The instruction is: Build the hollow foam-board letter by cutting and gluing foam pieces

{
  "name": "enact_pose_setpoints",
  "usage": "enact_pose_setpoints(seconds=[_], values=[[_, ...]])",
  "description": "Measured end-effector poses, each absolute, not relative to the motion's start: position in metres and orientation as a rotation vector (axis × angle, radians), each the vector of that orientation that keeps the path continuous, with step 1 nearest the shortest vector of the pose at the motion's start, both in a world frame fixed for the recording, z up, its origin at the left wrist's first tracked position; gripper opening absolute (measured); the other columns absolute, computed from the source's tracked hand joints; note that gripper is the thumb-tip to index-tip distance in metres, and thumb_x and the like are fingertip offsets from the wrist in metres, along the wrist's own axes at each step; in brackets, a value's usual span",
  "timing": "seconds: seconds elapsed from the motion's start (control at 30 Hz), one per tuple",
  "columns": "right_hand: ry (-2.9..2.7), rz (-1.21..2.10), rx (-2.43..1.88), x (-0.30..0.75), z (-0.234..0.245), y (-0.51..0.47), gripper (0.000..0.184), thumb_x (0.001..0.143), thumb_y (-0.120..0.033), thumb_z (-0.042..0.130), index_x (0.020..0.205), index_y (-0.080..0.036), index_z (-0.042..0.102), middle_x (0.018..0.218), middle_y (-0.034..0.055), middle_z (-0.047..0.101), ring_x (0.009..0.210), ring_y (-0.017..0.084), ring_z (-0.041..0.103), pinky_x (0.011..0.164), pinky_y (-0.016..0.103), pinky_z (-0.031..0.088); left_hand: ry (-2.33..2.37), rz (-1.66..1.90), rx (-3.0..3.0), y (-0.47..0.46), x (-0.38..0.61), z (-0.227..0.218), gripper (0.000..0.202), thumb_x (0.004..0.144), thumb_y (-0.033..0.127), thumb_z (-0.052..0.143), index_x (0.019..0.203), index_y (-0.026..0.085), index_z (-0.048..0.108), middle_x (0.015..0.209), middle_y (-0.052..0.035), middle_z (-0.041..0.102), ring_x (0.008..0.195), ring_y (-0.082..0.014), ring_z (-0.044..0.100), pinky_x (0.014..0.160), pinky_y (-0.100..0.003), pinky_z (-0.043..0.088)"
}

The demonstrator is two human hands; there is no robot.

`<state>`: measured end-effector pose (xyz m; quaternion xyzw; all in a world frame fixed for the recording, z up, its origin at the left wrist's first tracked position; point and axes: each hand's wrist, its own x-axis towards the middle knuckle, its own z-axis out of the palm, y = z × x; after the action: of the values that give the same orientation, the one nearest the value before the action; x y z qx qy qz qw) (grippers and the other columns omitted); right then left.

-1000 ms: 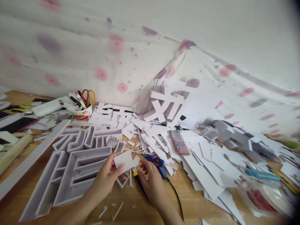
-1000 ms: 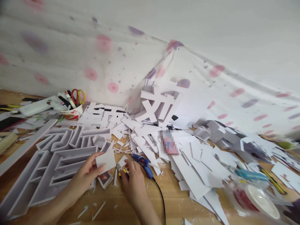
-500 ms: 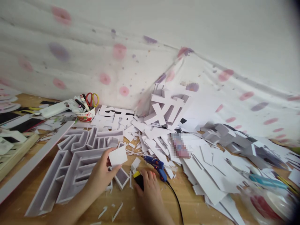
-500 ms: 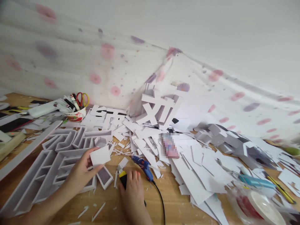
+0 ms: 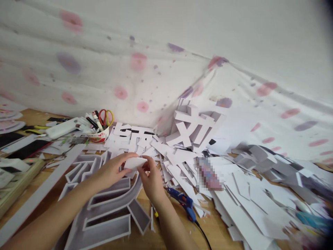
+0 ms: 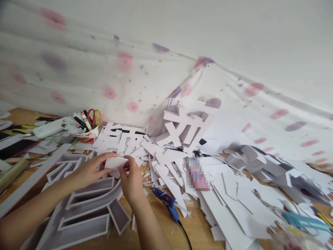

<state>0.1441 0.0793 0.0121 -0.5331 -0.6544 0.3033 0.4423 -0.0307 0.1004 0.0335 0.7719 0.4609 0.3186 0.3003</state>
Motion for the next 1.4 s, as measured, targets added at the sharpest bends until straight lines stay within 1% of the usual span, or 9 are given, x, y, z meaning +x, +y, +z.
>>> enact_pose_setpoints(seconds=[0.13,0.2,0.3,0.5,0.67,0.87,1.03,1.17,1.4], values=[[-1.726,0.636,-1.464,0.140,0.002,0.085,0.015,0.076,-0.018,0.051,0.091,-0.021,0.054,0.070,-0.0006,0.060,0.067,0.016,0.059,0.064,0.027,0.043,1.196,0.834,2.020,0.111,-0.044,0.022,0.046,0.080,0.031,0.055,0.125,0.031,0.047,0.119,-0.0032,0.061,0.110,-0.0196,0.056,0.097,-0.034,0.041],[-1.716,0.606,-1.498,0.141,-0.008,0.085,0.013,0.074,-0.017,0.051,0.087,-0.021,0.053,0.069,-0.0009,0.059,0.065,0.017,0.058,0.062,0.026,0.042,1.246,0.924,1.904,0.116,-0.051,0.013,0.044,0.083,0.036,0.050,0.126,0.028,0.045,0.107,-0.0039,0.065,0.101,-0.0184,0.061,0.091,-0.034,0.046],[-1.693,0.592,-1.538,0.141,-0.025,0.084,0.011,0.074,-0.018,0.050,0.085,-0.022,0.051,0.068,-0.0004,0.060,0.064,0.017,0.058,0.060,0.026,0.041,1.359,0.995,1.726,0.122,-0.055,0.001,0.035,0.084,0.043,0.046,0.111,0.023,0.056,0.093,-0.0040,0.068,0.086,-0.0184,0.065,0.079,-0.031,0.051],[-1.719,0.575,-1.576,0.137,-0.036,0.082,0.013,0.074,-0.017,0.051,0.086,-0.021,0.051,0.070,0.0009,0.061,0.069,0.018,0.059,0.062,0.027,0.042,1.439,0.925,1.776,0.120,-0.047,-0.012,0.032,0.083,0.047,0.046,0.090,0.023,0.067,0.090,-0.0034,0.071,0.079,-0.0182,0.065,0.069,-0.026,0.051],[-1.760,0.542,-1.592,0.135,-0.035,0.081,0.011,0.076,-0.018,0.051,0.086,-0.021,0.052,0.072,0.0018,0.060,0.070,0.018,0.058,0.062,0.027,0.043,1.429,0.943,1.776,0.118,-0.047,-0.020,0.030,0.084,0.045,0.047,0.088,0.023,0.068,0.090,-0.0026,0.071,0.081,-0.0175,0.064,0.070,-0.026,0.050],[-1.803,0.468,-1.585,0.132,-0.034,0.083,0.010,0.076,-0.017,0.050,0.084,-0.021,0.053,0.071,0.0013,0.058,0.069,0.018,0.056,0.061,0.026,0.042,1.430,0.887,1.831,0.116,-0.049,-0.021,0.029,0.084,0.040,0.045,0.100,0.024,0.064,0.093,-0.0035,0.067,0.079,-0.0164,0.061,0.063,-0.024,0.048],[-1.803,0.465,-1.595,0.131,-0.034,0.083,0.012,0.076,-0.017,0.051,0.086,-0.021,0.054,0.074,0.0018,0.059,0.070,0.018,0.057,0.064,0.027,0.043,1.423,0.854,1.941,0.115,-0.053,-0.019,0.030,0.080,0.027,0.046,0.106,0.024,0.062,0.091,-0.0027,0.067,0.076,-0.0159,0.060,0.065,-0.025,0.048],[-1.812,0.478,-1.591,0.131,-0.034,0.082,0.013,0.076,-0.016,0.051,0.087,-0.021,0.054,0.076,0.0022,0.059,0.072,0.018,0.057,0.066,0.027,0.043,1.378,0.821,2.094,0.113,-0.053,-0.020,0.045,0.072,0.015,0.049,0.115,0.027,0.056,0.092,-0.0017,0.065,0.080,-0.0169,0.060,0.075,-0.029,0.048],[-1.814,0.524,-1.593,0.132,-0.033,0.082,0.011,0.078,-0.016,0.051,0.087,-0.021,0.054,0.075,0.0019,0.059,0.071,0.018,0.057,0.065,0.027,0.041,1.409,0.850,2.168,0.112,-0.038,-0.020,0.050,0.067,0.018,0.060,0.116,0.026,0.053,0.106,-0.0053,0.063,0.101,-0.0253,0.057,0.089,-0.040,0.044]])
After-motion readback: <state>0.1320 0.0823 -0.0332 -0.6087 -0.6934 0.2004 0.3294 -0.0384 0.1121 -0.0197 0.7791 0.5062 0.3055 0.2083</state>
